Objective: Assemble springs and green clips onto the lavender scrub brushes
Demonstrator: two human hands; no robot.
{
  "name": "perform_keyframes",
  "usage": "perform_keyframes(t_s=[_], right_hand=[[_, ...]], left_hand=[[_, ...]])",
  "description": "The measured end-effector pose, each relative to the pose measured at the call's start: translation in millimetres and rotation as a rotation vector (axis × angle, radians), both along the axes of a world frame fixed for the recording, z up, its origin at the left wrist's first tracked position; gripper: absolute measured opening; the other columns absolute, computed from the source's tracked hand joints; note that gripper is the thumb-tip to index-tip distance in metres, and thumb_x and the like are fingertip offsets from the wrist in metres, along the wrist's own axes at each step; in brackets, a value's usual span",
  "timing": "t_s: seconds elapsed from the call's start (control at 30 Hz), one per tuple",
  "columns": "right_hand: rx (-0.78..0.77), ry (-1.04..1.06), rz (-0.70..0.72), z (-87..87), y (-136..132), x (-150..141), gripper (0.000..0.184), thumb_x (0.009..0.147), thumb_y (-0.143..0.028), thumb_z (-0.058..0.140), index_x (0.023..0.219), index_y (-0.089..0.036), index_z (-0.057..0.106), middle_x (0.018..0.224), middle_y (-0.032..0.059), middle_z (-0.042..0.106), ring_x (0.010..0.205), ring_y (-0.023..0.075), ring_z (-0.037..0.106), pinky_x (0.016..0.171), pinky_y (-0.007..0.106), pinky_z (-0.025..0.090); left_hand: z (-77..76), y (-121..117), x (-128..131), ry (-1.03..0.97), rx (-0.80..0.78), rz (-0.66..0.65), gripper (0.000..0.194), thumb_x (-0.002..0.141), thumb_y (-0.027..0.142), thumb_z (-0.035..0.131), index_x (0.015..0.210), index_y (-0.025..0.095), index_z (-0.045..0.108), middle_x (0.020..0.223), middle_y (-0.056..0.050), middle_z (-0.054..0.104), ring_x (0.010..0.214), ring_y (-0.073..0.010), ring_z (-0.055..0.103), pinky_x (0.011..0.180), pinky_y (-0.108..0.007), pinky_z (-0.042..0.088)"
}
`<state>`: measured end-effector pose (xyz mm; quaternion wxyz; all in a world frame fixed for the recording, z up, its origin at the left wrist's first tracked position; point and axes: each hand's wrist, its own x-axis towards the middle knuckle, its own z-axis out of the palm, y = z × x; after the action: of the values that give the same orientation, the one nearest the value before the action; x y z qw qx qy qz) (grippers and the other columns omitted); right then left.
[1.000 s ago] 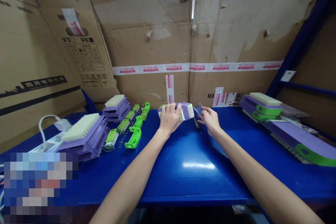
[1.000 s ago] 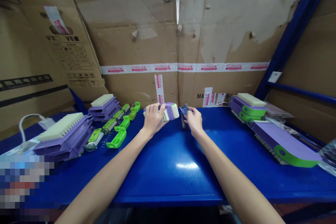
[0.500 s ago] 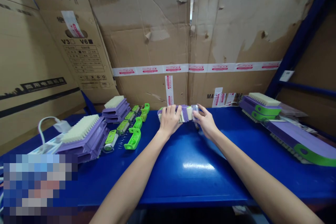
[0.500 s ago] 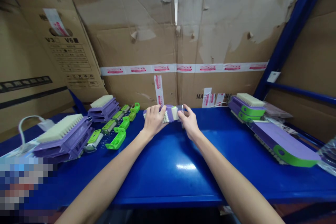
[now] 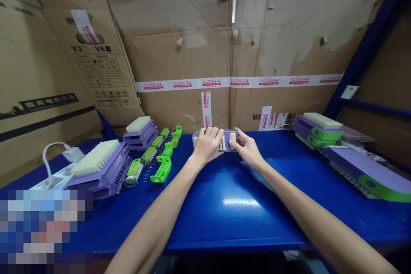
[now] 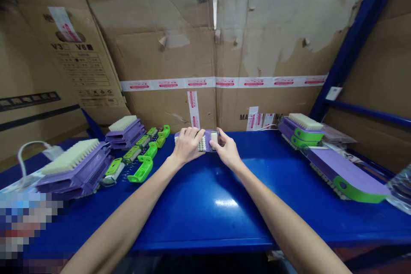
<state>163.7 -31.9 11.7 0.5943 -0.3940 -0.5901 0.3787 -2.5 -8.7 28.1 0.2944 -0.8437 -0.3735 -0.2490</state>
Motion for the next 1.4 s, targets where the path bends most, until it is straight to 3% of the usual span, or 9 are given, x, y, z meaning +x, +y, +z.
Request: perform_keyframes(t_s=[0.2, 0.43, 0.53, 0.7, 0.87, 1.03, 1.17, 1.27, 1.4], right_hand=[[-0.073, 0.166, -0.110, 4.6, 5, 1, 0.112, 0.064, -0.040, 0.074, 0.147, -0.014, 0.003, 0.085, 0.0040, 0.071, 0.082, 0.0200, 0.066, 0.082, 0.037, 0.052], [-0.107, 0.436, -0.459, 12.9, 24, 39, 0.090, 0.062, -0.037, 0.076, 0.137, -0.015, 0.031, 0.108, 0.0113, 0.064, 0.088, 0.0212, 0.066, 0.074, 0.032, 0.056], [-0.108, 0.523, -0.656, 18.9, 30, 68, 0.075, 0.066, -0.037, 0.073, 0.128, -0.015, 0.038, 0.112, 0.0108, 0.061, 0.092, 0.0202, 0.065, 0.075, 0.032, 0.056], [-0.036, 0.398, -0.915, 21.4, 31, 107, 0.061, 0.064, -0.044, 0.073, 0.111, -0.013, 0.050, 0.107, 0.0091, 0.060, 0.097, 0.0204, 0.062, 0.085, 0.035, 0.052], [-0.161, 0.432, -0.785, 21.1, 28, 102, 0.052, 0.063, -0.042, 0.074, 0.102, -0.014, 0.053, 0.092, 0.0071, 0.063, 0.082, 0.0196, 0.065, 0.071, 0.035, 0.055], [-0.082, 0.328, -0.720, 33.0, 15, 65, 0.056, 0.068, -0.045, 0.068, 0.113, -0.017, 0.050, 0.105, 0.0079, 0.063, 0.090, 0.0190, 0.063, 0.075, 0.032, 0.053], [-0.116, 0.211, -0.321, 36.8, -1, 30, 0.055, 0.078, -0.054, 0.052, 0.121, -0.021, 0.047, 0.101, 0.0090, 0.066, 0.088, 0.0218, 0.065, 0.072, 0.035, 0.053], [0.025, -0.067, -0.300, 31.3, -11, 11, 0.063, 0.079, -0.050, 0.053, 0.133, -0.019, 0.039, 0.119, 0.0139, 0.060, 0.107, 0.0247, 0.058, 0.090, 0.040, 0.046], [0.217, -0.570, -0.315, 21.9, -22, -5, 0.076, 0.075, -0.046, 0.058, 0.140, -0.015, 0.032, 0.137, 0.0166, 0.045, 0.124, 0.0305, 0.042, 0.101, 0.048, 0.035]], left_hand=[[5.0, -1, 0, -0.080, -0.003, -0.026, 0.069, 0.075, 0.052, 0.057, 0.128, 0.011, 0.042, 0.111, -0.015, 0.054, 0.100, -0.0289, 0.049, 0.084, -0.039, 0.034], [2.7, -4, -1, -0.112, -0.094, -0.132, 0.084, 0.074, 0.070, 0.047, 0.133, 0.012, 0.037, 0.112, -0.016, 0.057, 0.105, -0.0278, 0.052, 0.091, -0.040, 0.033], [-1.1, -3, 2, -0.062, -0.119, -0.140, 0.075, 0.080, 0.065, 0.041, 0.132, 0.011, 0.039, 0.108, -0.016, 0.060, 0.101, -0.0263, 0.055, 0.089, -0.039, 0.035], [-11.9, 7, 1, -0.023, -0.125, -0.043, 0.055, 0.088, 0.052, 0.039, 0.124, 0.011, 0.047, 0.104, -0.015, 0.063, 0.098, -0.0255, 0.058, 0.087, -0.038, 0.037], [-18.6, 8, -2, -0.050, -0.265, -0.003, 0.051, 0.086, 0.051, 0.046, 0.120, 0.013, 0.050, 0.107, -0.015, 0.063, 0.102, -0.0268, 0.059, 0.089, -0.041, 0.039], [-14.1, -11, 21, -0.400, -0.612, -0.152, 0.079, 0.070, 0.066, 0.057, 0.132, 0.019, 0.038, 0.108, -0.012, 0.063, 0.098, -0.0269, 0.061, 0.084, -0.040, 0.046], [-13.4, -18, 42, -0.844, -0.931, -0.385, 0.091, 0.058, 0.055, 0.075, 0.131, 0.018, 0.034, 0.115, -0.014, 0.060, 0.101, -0.0250, 0.061, 0.083, -0.037, 0.049], [-13.2, -15, 47, -1.172, -1.052, -0.501, 0.077, 0.057, 0.047, 0.079, 0.118, 0.016, 0.044, 0.118, -0.015, 0.059, 0.105, -0.0235, 0.059, 0.088, -0.035, 0.048], [-11.8, -6, 41, -1.505, -1.191, -0.303, 0.067, 0.064, 0.059, 0.069, 0.110, 0.015, 0.048, 0.112, -0.015, 0.062, 0.095, -0.0234, 0.063, 0.077, -0.033, 0.052]])
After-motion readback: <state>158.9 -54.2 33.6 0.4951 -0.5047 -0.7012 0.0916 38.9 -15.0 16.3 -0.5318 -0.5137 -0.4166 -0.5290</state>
